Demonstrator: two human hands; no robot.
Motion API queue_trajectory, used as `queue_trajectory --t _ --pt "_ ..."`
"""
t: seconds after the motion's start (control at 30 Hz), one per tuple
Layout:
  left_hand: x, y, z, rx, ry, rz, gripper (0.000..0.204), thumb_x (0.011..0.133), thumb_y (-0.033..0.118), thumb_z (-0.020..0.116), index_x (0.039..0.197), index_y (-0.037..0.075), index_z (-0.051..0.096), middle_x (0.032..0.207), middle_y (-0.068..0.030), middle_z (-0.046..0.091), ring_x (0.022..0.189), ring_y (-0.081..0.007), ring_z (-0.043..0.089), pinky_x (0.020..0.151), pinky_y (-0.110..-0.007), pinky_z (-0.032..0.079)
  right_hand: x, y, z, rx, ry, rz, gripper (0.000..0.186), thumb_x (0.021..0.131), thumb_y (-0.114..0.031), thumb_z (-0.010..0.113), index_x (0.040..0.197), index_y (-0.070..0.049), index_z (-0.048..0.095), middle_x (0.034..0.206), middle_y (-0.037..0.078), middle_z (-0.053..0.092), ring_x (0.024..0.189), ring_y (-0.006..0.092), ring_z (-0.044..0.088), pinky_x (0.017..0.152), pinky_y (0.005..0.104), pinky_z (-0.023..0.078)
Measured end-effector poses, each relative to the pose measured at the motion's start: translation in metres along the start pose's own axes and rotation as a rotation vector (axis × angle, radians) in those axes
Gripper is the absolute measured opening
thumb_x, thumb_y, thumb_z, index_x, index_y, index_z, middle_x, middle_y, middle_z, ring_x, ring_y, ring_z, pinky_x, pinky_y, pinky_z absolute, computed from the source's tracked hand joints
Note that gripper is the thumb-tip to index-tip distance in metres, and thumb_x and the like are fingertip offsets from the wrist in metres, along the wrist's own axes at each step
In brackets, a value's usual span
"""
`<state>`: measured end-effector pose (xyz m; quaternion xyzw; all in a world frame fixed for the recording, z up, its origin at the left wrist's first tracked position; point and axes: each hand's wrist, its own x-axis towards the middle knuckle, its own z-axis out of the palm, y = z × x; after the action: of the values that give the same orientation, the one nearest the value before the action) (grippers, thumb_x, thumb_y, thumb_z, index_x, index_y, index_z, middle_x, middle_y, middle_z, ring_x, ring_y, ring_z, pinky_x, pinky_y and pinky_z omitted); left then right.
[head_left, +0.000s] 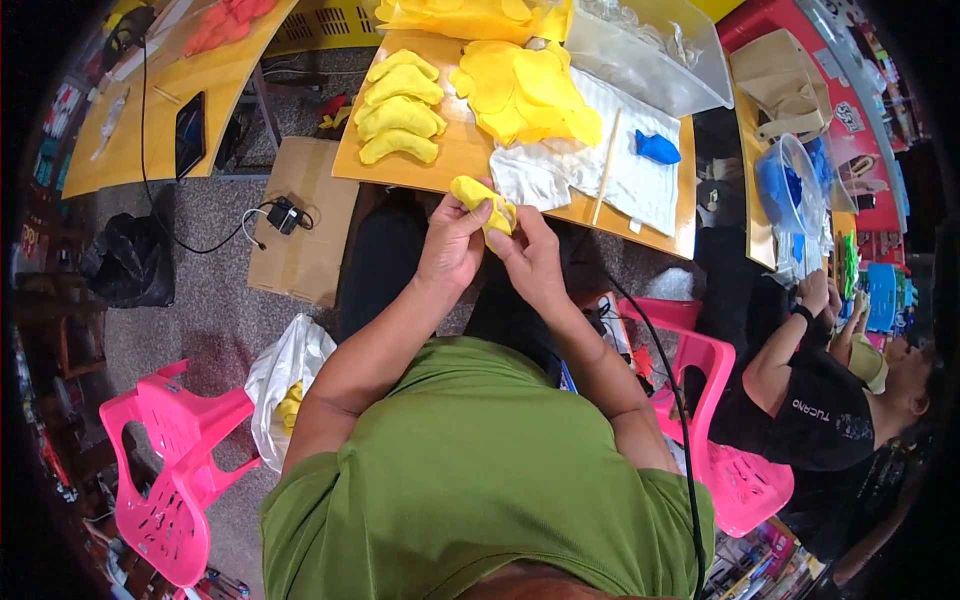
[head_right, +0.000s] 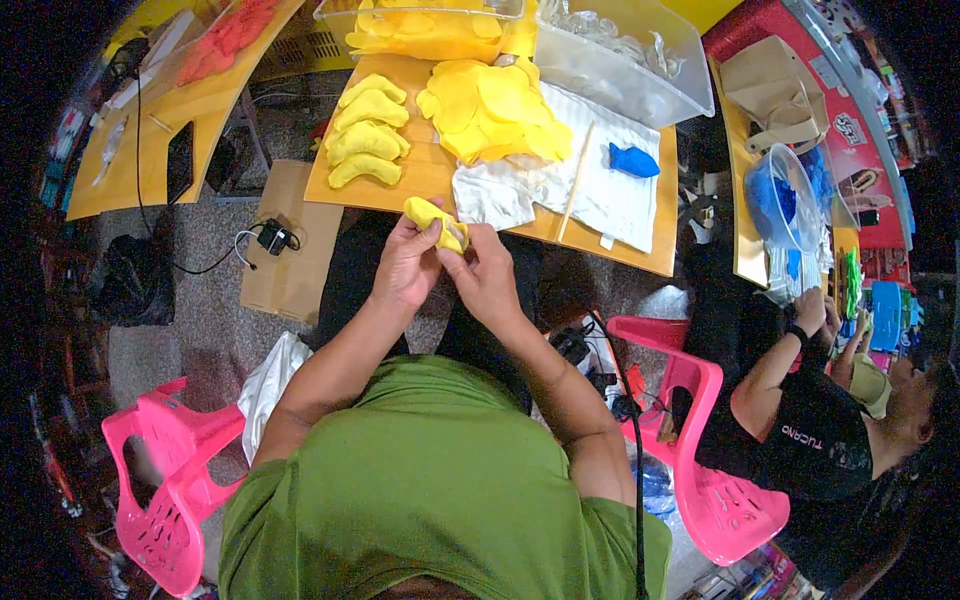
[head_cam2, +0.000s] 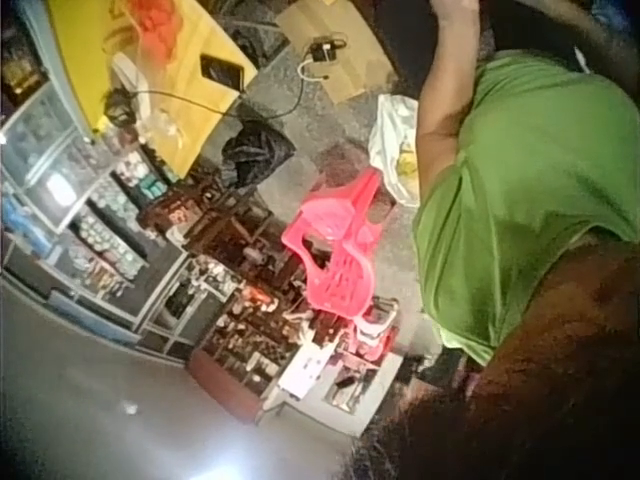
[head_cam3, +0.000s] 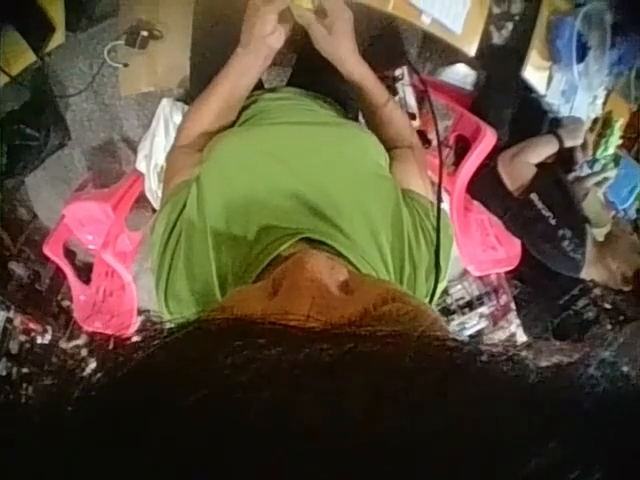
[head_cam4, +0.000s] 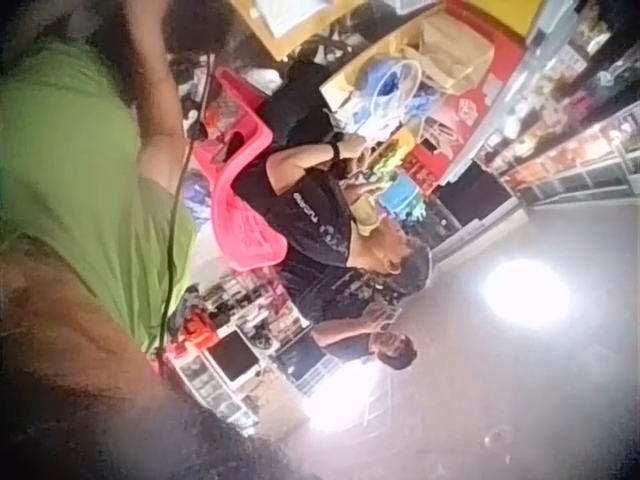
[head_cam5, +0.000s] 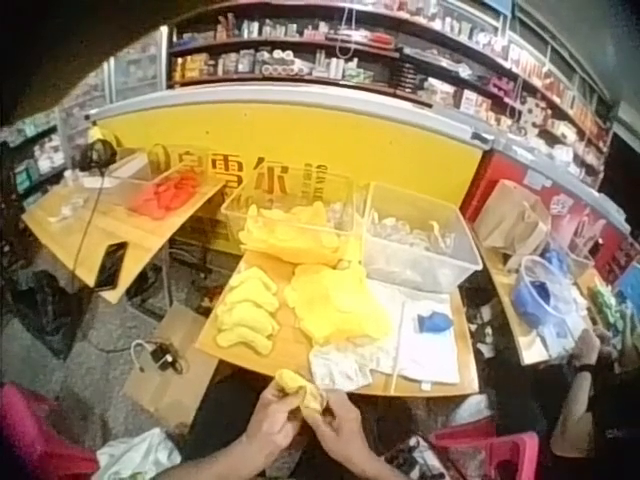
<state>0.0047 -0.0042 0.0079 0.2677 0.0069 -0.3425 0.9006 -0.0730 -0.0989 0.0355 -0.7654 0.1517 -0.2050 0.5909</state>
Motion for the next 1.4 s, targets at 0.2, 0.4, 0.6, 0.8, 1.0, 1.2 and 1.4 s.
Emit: queue_trajectory --t 0.2,0.4,0.6,0.8,1.0,1.2,1.4 --pt "-0.02 0.014 -0.01 0.022 -0.204 -0.142 0.059 0.078 0.007 0.068 0.131 0.005 0.04 0.129 -0.0076 0.048 0.122 -0.0194 0.044 0.098 -0.034 0.037 0.002 -0.036 -0.017 0.19 0.155 -0.143 0.016 0.086 -0.004 0.059 0.1 0.003 0.054 0.088 0.006 0.056 0.071 0.0116 0.053 0.06 0.0262 0.045" --pt "-0.021 0.008 -0.023 0.281 -0.218 -0.363 0.079 0.065 -0.001 0.064 0.138 0.004 0.033 0.136 -0.0092 0.043 0.13 -0.0174 0.034 0.102 -0.039 0.03 -0.008 -0.002 -0.021 -0.524 -0.254 -0.111 0.013 0.083 -0.005 0.061 0.094 -0.001 0.056 0.084 0.014 0.059 0.073 0.0173 0.059 0.062 0.0283 0.046" --pt "-0.024 0.007 -0.021 0.381 -0.24 -0.291 0.079 0.063 -0.003 0.059 0.137 0.004 0.033 0.137 -0.0102 0.043 0.131 -0.0196 0.033 0.103 -0.045 0.027 -0.004 -0.027 -0.02 -0.506 0.157 -0.627 0.013 0.084 -0.005 0.059 0.095 0.001 0.057 0.077 0.006 0.058 0.071 0.0124 0.057 0.063 0.0258 0.047" --pt "-0.025 0.003 -0.032 0.307 -0.236 -0.283 0.071 0.066 -0.009 0.058 0.133 0.006 0.039 0.13 -0.0076 0.048 0.121 -0.0186 0.046 0.097 -0.033 0.038 -0.017 -0.032 -0.022 -0.185 -0.055 -0.163 0.01 0.085 -0.003 0.057 0.094 0.002 0.055 0.072 0.015 0.05 0.062 0.0209 0.052 0.058 0.0286 0.042" --pt "-0.031 0.021 -0.015 0.244 -0.285 -0.227 0.064 0.074 -0.004 0.062 0.133 0.002 0.039 0.123 -0.0101 0.054 0.111 -0.0171 0.053 0.089 -0.029 0.047 -0.012 0.006 -0.036 -0.215 -0.296 0.106 0.01 0.088 -0.009 0.057 0.094 0.0 0.057 0.07 0.003 0.054 0.058 0.0083 0.051 0.049 0.0237 0.041" --pt "-0.033 0.029 -0.011 0.376 -0.08 -0.124 0.025 0.084 0.008 0.066 0.107 0.001 0.062 0.094 -0.0057 0.065 0.077 -0.0085 0.061 0.064 -0.02 0.051 -0.015 -0.012 -0.033 0.239 -0.292 0.37 0.016 0.086 -0.011 0.061 0.1 -0.002 0.06 0.08 0.0 0.059 0.068 0.0061 0.054 0.056 0.0196 0.044" --pt "-0.041 0.046 -0.009 0.316 -0.083 -0.162 0.03 0.083 0.006 0.065 0.112 0.0 0.059 0.101 -0.0092 0.064 0.083 -0.0133 0.064 0.066 -0.022 0.054 -0.018 -0.016 -0.041 0.305 -0.289 0.306 0.021 0.085 -0.011 0.063 0.104 -0.001 0.06 0.085 0.001 0.061 0.069 0.0046 0.054 0.056 0.0184 0.044"
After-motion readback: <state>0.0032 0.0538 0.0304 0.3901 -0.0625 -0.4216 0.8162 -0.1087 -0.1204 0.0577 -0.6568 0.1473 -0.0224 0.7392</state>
